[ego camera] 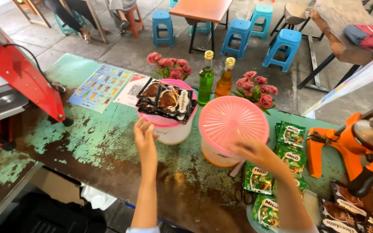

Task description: The person organizes packets of chocolate and malt drink powder, placing some into a white bin and arranging others on the table.

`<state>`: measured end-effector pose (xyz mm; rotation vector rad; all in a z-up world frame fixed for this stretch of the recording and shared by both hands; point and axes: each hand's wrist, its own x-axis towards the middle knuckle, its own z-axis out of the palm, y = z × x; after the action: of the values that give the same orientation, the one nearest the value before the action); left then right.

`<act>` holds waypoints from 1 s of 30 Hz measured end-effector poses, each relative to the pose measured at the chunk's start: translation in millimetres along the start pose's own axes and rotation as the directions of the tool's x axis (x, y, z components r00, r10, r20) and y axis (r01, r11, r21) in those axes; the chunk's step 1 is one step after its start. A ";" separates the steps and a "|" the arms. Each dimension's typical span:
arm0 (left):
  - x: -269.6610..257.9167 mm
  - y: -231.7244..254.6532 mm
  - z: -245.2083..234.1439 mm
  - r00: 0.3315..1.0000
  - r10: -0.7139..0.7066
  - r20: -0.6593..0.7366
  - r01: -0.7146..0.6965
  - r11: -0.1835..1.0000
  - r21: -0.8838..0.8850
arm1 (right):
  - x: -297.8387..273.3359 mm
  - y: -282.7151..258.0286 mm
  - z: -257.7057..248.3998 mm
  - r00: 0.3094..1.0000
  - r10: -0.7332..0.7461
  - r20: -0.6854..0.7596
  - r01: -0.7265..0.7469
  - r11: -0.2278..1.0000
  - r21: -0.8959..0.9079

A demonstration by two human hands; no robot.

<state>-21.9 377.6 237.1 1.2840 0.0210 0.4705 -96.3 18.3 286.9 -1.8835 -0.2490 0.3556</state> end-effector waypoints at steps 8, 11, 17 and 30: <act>53.8 -67.2 51.1 0.993 -0.083 -0.082 0.083 0.997 0.003 | 299.5 -77.3 46.9 0.730 -0.682 0.048 0.596 0.601 -0.532; 58.8 -62.5 57.7 0.986 -0.032 -0.162 0.056 0.989 0.140 | 326.0 -77.0 49.5 0.844 -0.489 0.219 0.534 0.737 -0.413; 58.7 -18.0 67.5 0.933 -0.293 -0.210 0.319 0.942 0.104 | 324.9 -115.5 55.2 0.946 -0.019 0.325 0.170 0.880 -0.443; 51.4 3.0 77.5 0.921 -0.207 -0.330 0.214 0.977 -0.013 | 315.5 -123.0 68.0 0.963 -0.047 0.265 0.166 0.879 -0.446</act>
<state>44.9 325.2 275.3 1.1978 0.4441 0.4950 173.3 226.9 343.4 -2.2857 -0.6554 0.4874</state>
